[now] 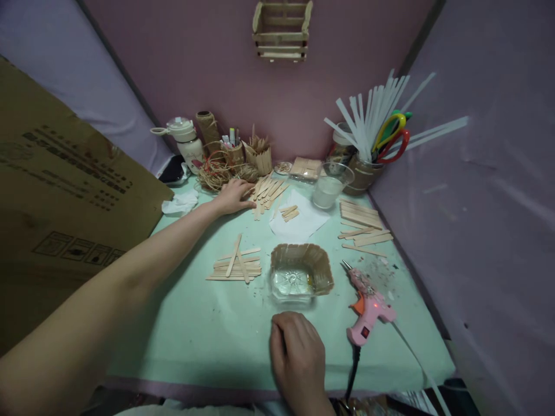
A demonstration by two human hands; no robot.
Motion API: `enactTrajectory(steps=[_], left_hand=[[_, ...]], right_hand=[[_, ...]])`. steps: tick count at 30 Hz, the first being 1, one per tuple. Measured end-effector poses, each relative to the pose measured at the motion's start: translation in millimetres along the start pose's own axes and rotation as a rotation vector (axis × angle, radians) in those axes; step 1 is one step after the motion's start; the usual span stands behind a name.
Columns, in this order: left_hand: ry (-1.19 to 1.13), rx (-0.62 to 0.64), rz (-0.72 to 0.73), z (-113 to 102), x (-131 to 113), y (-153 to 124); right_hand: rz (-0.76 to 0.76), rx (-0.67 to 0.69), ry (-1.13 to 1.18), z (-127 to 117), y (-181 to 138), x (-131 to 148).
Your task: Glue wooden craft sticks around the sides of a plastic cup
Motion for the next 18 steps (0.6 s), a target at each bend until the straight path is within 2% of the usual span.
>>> enactTrajectory(steps=[4, 7, 12, 15, 18], left_hand=[[0.013, 0.011, 0.024, -2, -14, -13], [0.024, -0.024, -0.035, -7, -21, -18], [0.021, -0.154, -0.11, -26, -39, -43], [-0.014, -0.195, -0.159, -35, -52, -82], [-0.073, -0.155, -0.244, -36, -62, -129]], right_hand=[[-0.002, 0.002, -0.006, 2, -1, -2], [-0.001, -0.007, 0.011, 1, -1, -1], [0.053, -0.096, 0.095, -25, -6, 4], [0.205, -0.245, -0.017, -58, -14, -7], [0.511, -0.334, -0.172, -90, -22, -38]])
Point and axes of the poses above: each hand's wrist, its own y-axis towards the middle knuckle, its own z-axis out of the palm, x = y × z, the point moved 4 cm from there along y, towards the middle knuckle
